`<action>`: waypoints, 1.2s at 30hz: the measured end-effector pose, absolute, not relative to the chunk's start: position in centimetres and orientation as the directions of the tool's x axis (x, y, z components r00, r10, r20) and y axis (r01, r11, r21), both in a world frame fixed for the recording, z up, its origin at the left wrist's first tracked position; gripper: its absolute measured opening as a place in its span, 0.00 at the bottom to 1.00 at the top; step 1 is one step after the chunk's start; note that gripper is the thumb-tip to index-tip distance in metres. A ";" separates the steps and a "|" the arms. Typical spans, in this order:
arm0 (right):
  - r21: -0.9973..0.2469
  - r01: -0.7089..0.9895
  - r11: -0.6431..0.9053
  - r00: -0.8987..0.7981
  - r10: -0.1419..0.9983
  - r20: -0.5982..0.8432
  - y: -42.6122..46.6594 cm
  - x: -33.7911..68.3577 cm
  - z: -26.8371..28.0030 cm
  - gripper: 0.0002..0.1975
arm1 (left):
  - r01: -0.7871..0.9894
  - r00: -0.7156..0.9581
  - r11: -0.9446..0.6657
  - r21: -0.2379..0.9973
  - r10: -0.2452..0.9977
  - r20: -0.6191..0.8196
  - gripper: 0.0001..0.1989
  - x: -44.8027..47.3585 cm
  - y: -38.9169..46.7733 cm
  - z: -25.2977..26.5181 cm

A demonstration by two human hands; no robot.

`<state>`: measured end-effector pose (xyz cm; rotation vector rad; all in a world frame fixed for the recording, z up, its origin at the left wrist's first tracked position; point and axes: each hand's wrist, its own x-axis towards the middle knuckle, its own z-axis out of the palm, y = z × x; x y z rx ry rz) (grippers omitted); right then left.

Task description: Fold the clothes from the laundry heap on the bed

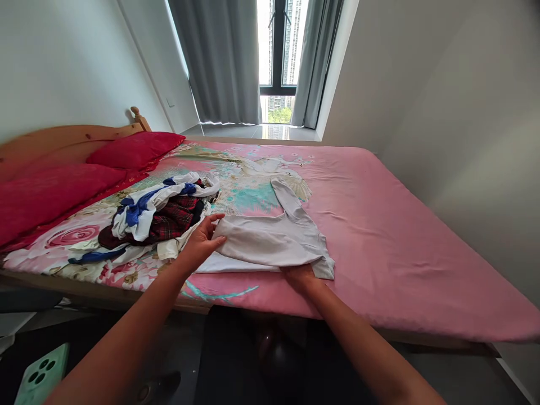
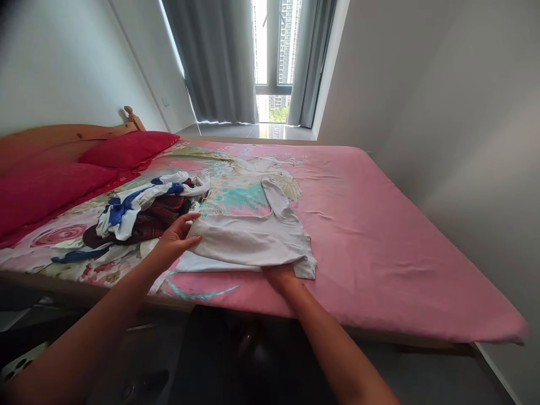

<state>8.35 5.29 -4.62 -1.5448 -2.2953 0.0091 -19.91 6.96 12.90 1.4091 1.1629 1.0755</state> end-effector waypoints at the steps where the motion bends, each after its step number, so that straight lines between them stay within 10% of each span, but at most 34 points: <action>1: -0.228 0.895 0.382 -0.307 0.901 0.306 5.1 8.8 -4.8 0.34 | 0.180 0.094 -0.010 0.984 0.996 -0.007 0.36 -21.1 7.8 10.8; 6: -0.295 0.889 0.350 -0.252 0.912 0.323 4.3 9.3 -4.9 0.36 | 0.432 -0.141 0.319 0.844 0.948 -0.287 0.31 -24.2 9.8 1.9; 26: -0.222 0.915 0.336 -0.305 0.938 0.163 1.2 10.2 -4.9 0.22 | 0.675 -0.241 0.125 0.727 0.969 0.057 0.20 -26.1 10.9 -1.5; 36: -0.253 0.937 0.242 -0.105 0.884 0.457 -0.2 13.9 -2.7 0.11 | 0.769 -0.230 0.136 0.625 0.971 0.072 0.20 -26.9 10.8 -3.1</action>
